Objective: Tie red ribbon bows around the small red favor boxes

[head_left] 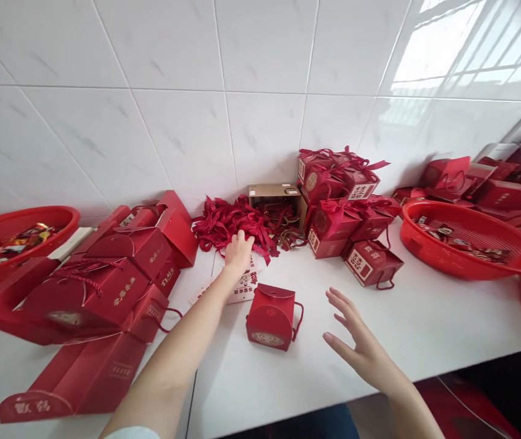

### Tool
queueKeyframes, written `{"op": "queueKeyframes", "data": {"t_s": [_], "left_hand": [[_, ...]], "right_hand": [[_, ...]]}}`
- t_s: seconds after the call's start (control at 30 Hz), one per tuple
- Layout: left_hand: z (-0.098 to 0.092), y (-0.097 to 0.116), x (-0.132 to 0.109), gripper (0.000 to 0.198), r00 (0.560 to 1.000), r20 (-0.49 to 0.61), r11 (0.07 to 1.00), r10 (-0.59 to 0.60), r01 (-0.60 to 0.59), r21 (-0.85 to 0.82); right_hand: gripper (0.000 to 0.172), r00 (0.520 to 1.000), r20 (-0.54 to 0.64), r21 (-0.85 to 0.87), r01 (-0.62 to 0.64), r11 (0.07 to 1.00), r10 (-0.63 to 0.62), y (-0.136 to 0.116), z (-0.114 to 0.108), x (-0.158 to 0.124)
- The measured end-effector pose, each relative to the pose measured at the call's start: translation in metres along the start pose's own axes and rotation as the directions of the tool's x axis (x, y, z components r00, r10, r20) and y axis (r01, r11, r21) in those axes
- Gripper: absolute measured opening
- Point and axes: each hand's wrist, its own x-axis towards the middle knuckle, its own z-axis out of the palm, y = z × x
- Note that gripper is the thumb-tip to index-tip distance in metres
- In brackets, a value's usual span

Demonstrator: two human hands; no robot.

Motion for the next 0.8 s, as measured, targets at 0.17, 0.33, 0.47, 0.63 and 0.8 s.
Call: {"op": "queueKeyframes", "data": {"t_s": [0.17,0.33,0.47,0.63,0.8], "left_hand": [[-0.017,0.009,0.024,0.029,0.998,0.011,0.998,0.060,-0.060,0.006],[-0.058,0.071,-0.012,0.035,0.984,0.102,0.989,0.146,-0.146,-0.003],[-0.082,0.131,-0.084,0.033,0.864,0.344,0.929,0.367,-0.356,-0.098],[-0.086,0.141,-0.143,0.027,0.869,0.353,0.931,0.347,-0.363,-0.023],[-0.078,0.126,-0.170,0.026,0.880,0.453,0.989,0.147,-0.131,-0.067]], "right_hand": [[0.041,0.984,-0.173,0.137,-0.020,0.990,0.044,0.003,-0.017,-0.021],[0.017,0.984,-0.160,0.273,0.116,0.955,-0.073,-0.028,-0.011,-0.021],[0.025,0.980,-0.105,0.405,0.197,0.893,-0.168,-0.063,0.026,-0.017],[0.030,0.970,-0.221,0.667,0.225,0.710,-0.100,-0.071,0.061,-0.025],[0.013,0.964,-0.259,0.726,0.149,0.671,0.066,-0.061,0.061,-0.029]]}}
